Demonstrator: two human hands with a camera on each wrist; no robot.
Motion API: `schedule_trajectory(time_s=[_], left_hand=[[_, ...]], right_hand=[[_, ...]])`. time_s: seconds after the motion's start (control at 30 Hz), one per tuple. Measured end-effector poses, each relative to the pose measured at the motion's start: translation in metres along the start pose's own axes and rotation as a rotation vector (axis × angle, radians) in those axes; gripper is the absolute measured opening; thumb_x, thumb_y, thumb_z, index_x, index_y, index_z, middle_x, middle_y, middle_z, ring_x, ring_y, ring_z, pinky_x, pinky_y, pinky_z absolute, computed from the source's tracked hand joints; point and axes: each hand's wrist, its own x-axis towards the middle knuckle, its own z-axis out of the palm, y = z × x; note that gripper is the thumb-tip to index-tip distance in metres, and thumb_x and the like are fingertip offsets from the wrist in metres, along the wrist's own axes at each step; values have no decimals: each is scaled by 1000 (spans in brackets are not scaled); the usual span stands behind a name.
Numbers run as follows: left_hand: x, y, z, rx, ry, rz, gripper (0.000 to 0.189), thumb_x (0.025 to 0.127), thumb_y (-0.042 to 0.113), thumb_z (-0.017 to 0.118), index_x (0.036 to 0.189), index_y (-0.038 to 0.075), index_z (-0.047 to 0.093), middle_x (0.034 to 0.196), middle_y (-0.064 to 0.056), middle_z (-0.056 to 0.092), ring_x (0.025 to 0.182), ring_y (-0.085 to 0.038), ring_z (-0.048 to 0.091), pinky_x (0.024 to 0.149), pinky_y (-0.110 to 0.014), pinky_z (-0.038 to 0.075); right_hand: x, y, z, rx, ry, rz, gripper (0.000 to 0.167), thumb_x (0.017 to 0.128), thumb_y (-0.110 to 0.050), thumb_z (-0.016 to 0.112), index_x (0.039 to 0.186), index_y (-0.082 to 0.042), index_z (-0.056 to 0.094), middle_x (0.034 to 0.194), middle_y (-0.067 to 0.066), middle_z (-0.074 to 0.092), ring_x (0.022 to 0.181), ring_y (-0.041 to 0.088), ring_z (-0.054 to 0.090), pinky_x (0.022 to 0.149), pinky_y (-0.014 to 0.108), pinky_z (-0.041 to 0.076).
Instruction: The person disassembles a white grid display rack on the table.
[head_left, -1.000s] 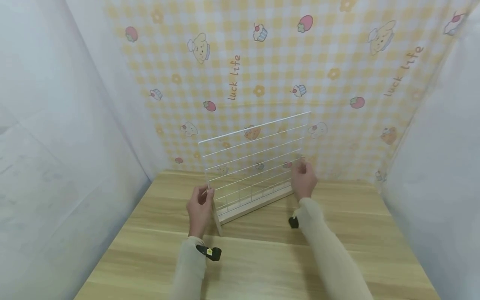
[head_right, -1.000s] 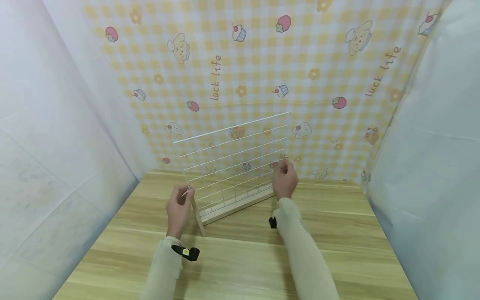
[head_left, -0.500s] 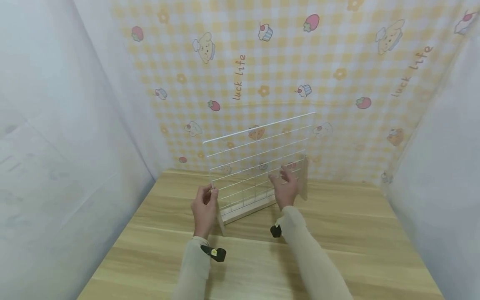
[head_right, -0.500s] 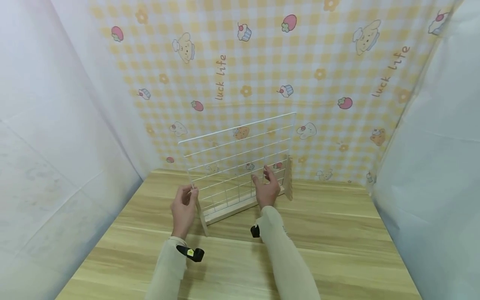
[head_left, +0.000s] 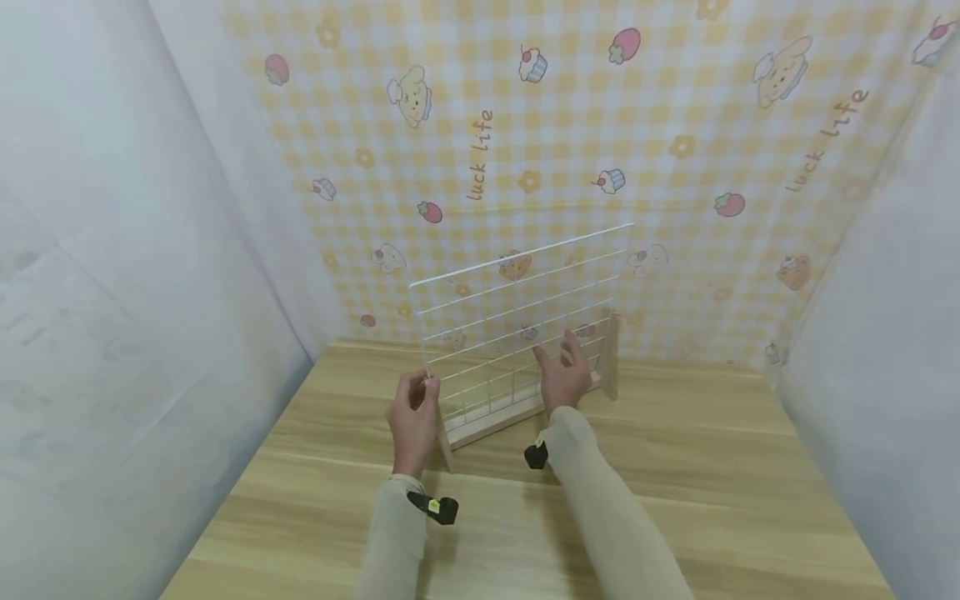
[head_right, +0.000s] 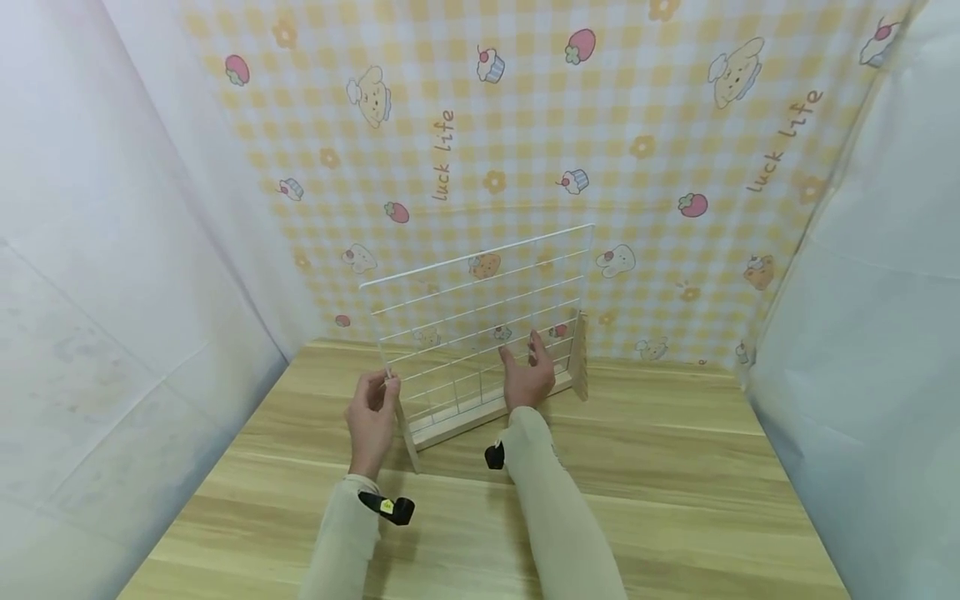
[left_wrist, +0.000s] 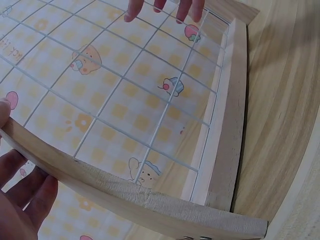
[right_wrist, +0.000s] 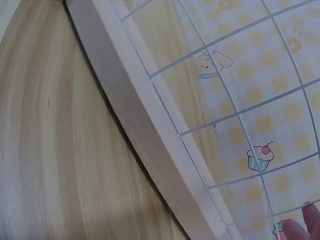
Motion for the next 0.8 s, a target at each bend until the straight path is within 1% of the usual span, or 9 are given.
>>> schedule_trajectory(time_s=[0.1,0.17,0.27,0.4,0.5,0.57,0.63,0.7,0.8], left_hand=[[1,-10,2,-5,10,7,27,100,29,63,121,13,62,124,-16,71,122,-35,65,109,-49,50],[1,-13,3,-6,13,24,28,99,33,64,120,15,63,122,-14,71,121,-34,66,108,-48,52],[0,-15,4,-3,18,48,29,98,36,64,119,16,63,121,-13,72,120,-33,67,106,-48,53],[-2,-15,6,3,24,74,27,99,36,64,117,16,64,120,-13,73,118,-33,68,106,-50,53],[-3,-14,6,-5,22,70,26,99,33,64,118,16,64,122,-15,72,119,-34,67,107,-50,52],[-2,-13,6,-12,19,61,27,99,32,65,120,14,64,125,-17,70,121,-35,66,108,-50,51],[-2,-12,5,-18,16,54,28,99,31,65,121,14,64,127,-19,69,122,-36,65,108,-51,51],[0,-12,4,-21,20,63,30,98,32,65,121,13,64,128,-19,69,122,-36,65,108,-51,51],[2,-12,3,-9,27,76,29,99,34,65,120,15,64,127,-18,69,121,-35,66,106,-51,52]], right_hand=[[-1,-1,0,-2,6,19,63,84,-24,82,142,-27,56,144,9,56,134,37,51,107,49,51],[-1,-1,-1,-2,5,26,63,85,-23,81,142,-27,56,145,8,56,135,37,51,107,50,50],[-1,0,-2,-13,9,39,63,85,-25,82,142,-27,55,144,6,56,134,35,51,108,49,50],[-2,0,-3,-7,18,39,63,85,-23,81,143,-25,55,144,6,55,134,34,50,108,49,49],[-3,-3,-3,15,20,42,63,86,-22,80,143,-25,54,144,5,55,135,34,49,108,49,49],[-1,-7,-2,25,26,34,63,86,-22,81,143,-26,55,142,4,55,135,34,49,108,47,49],[2,-14,1,42,21,9,63,86,-22,81,144,-25,54,143,6,54,135,36,49,109,46,49],[6,-22,5,59,15,-24,64,86,-22,81,144,-24,54,145,8,53,135,37,48,110,46,48],[9,-33,10,77,5,-47,66,87,-23,80,146,-23,51,154,9,45,137,36,47,112,45,48]])
